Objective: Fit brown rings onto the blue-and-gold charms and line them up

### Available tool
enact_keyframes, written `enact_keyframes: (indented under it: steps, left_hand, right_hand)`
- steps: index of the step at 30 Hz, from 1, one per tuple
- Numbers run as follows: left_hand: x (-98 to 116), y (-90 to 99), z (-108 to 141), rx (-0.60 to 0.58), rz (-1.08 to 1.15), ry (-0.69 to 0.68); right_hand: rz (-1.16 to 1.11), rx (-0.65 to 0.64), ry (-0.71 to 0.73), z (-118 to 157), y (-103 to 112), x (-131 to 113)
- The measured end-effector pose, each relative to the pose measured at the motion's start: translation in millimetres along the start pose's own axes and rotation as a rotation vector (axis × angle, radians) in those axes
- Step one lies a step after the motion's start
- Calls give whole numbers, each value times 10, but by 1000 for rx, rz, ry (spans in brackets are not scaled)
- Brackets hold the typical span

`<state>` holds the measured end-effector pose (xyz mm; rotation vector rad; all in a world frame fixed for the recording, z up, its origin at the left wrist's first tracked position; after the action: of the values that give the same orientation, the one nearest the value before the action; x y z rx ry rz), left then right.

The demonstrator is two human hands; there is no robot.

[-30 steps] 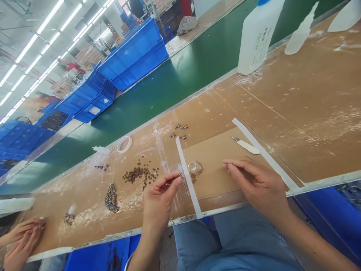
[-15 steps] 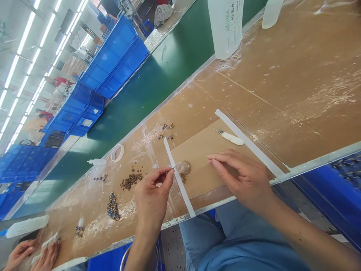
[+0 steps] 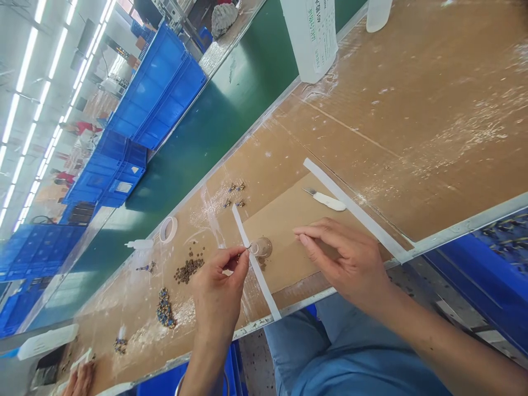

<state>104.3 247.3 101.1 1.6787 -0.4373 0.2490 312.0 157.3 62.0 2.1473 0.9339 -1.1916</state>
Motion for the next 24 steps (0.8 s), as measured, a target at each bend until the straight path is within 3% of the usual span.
enact_keyframes:
  steps: [10,15,19,24]
  left_hand:
    - [31,1,-2,-3,-1,-17]
    - [-65,294,127,125,89,67]
    - [-521,640,387,344,276,283]
    - [-1407,639,774,408,398,575]
  right_hand:
    - [25,-4,11,-8,7,-3]
    - [31,-13,-21,3,19,28]
    - [69,-18,-20,20,36,22]
    - [176,-45,-18,72,13,-13]
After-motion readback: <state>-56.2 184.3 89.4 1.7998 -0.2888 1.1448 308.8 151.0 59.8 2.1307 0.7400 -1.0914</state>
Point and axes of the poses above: each hand's wrist, its own z-axis away from the middle knuckle, its own y-axis out of the back of the hand, x = y × z, the point moved 10 cm from there along -z, towards the middle knuckle, and after that the axes turned 7 degrees about x, right-handed, at the moved point
